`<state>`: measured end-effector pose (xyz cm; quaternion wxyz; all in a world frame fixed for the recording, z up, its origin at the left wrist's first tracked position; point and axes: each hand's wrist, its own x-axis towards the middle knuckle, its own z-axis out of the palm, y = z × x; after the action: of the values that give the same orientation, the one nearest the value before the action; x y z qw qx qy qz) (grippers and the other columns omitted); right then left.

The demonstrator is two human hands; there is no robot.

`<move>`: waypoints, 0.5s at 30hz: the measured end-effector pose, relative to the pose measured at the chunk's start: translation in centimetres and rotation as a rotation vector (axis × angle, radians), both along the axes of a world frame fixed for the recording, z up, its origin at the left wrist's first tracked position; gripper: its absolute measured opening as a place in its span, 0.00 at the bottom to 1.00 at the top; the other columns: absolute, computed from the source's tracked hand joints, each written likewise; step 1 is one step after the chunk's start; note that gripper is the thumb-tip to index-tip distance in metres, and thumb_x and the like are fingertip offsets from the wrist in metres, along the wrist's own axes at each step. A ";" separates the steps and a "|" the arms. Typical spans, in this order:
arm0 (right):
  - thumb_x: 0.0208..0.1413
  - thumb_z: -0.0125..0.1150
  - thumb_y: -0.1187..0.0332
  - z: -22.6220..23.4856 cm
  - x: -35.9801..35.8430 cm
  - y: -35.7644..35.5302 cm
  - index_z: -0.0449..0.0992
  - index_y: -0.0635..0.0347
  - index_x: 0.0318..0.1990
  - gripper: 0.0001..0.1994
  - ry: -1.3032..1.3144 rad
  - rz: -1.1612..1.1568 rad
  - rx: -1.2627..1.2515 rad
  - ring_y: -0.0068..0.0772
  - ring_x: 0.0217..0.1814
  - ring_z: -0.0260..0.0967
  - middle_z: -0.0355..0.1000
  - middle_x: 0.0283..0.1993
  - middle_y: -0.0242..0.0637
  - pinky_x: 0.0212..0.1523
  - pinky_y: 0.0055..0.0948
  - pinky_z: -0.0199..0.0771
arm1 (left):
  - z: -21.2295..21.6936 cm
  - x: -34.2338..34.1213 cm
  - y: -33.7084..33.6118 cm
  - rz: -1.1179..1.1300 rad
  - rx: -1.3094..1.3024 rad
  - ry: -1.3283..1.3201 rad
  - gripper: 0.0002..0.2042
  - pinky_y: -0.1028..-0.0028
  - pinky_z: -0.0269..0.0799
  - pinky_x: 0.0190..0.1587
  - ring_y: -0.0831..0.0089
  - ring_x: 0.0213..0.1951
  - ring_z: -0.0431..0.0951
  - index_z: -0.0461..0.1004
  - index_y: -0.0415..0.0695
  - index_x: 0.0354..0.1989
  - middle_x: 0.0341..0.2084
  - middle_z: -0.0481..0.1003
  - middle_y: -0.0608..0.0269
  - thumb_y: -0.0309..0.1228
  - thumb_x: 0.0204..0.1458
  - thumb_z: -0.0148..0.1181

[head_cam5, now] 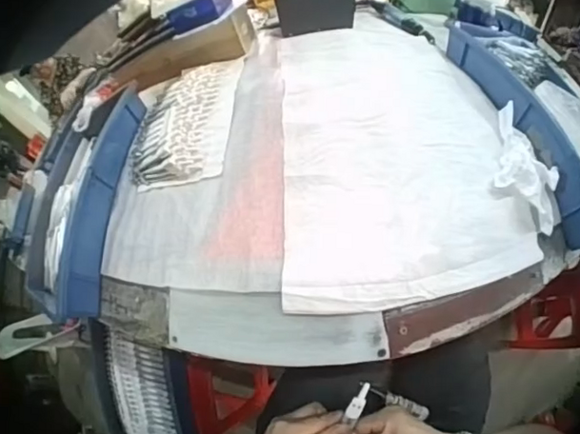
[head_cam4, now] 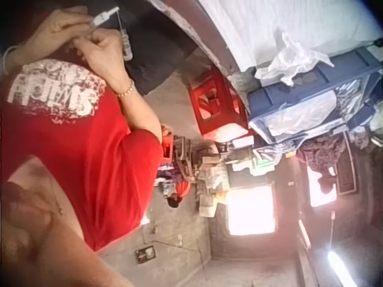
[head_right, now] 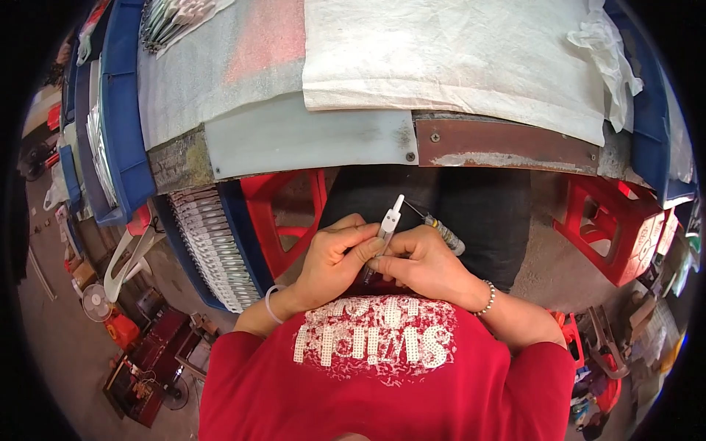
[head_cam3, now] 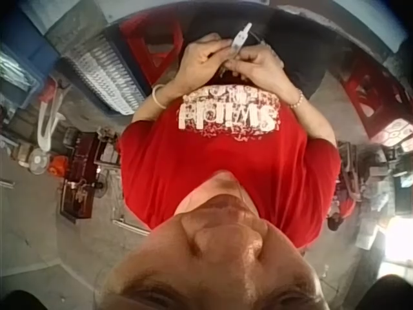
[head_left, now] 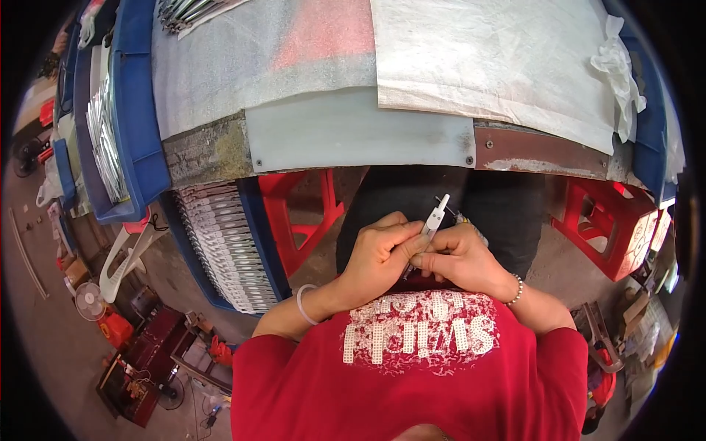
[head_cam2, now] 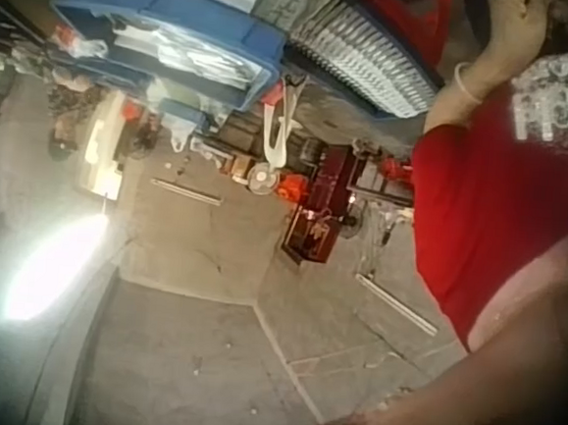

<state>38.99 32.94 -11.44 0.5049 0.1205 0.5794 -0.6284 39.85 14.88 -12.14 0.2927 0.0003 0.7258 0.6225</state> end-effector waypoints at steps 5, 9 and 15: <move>0.53 0.64 0.68 -0.1 -0.1 -0.3 0.76 0.66 0.24 0.11 -0.049 -0.014 -0.010 0.14 0.20 0.64 0.70 0.18 0.29 0.20 0.17 0.63 | -0.2 -0.1 -0.5 -0.009 0.018 -0.004 0.09 0.79 0.62 0.27 0.78 0.26 0.67 0.75 0.33 0.41 0.23 0.68 0.63 0.23 0.54 0.57; 0.52 0.64 0.68 -0.2 0.1 -0.4 0.76 0.67 0.24 0.11 -0.050 -0.007 -0.022 0.15 0.20 0.65 0.70 0.19 0.29 0.20 0.17 0.63 | -0.1 -0.1 -0.7 -0.030 0.007 -0.006 0.09 0.79 0.62 0.28 0.78 0.26 0.67 0.75 0.33 0.42 0.23 0.68 0.63 0.23 0.54 0.57; 0.53 0.64 0.68 -0.2 -0.3 -0.3 0.77 0.66 0.24 0.11 -0.074 0.011 -0.036 0.16 0.19 0.65 0.72 0.20 0.31 0.20 0.17 0.64 | -0.9 -0.5 -1.0 -0.074 0.023 -0.013 0.09 0.80 0.62 0.27 0.78 0.26 0.68 0.76 0.35 0.42 0.23 0.69 0.64 0.25 0.55 0.57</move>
<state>38.65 32.59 -11.62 0.5317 0.1312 0.5494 -0.6310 39.38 13.83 -13.00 0.3202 0.0264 0.7161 0.6196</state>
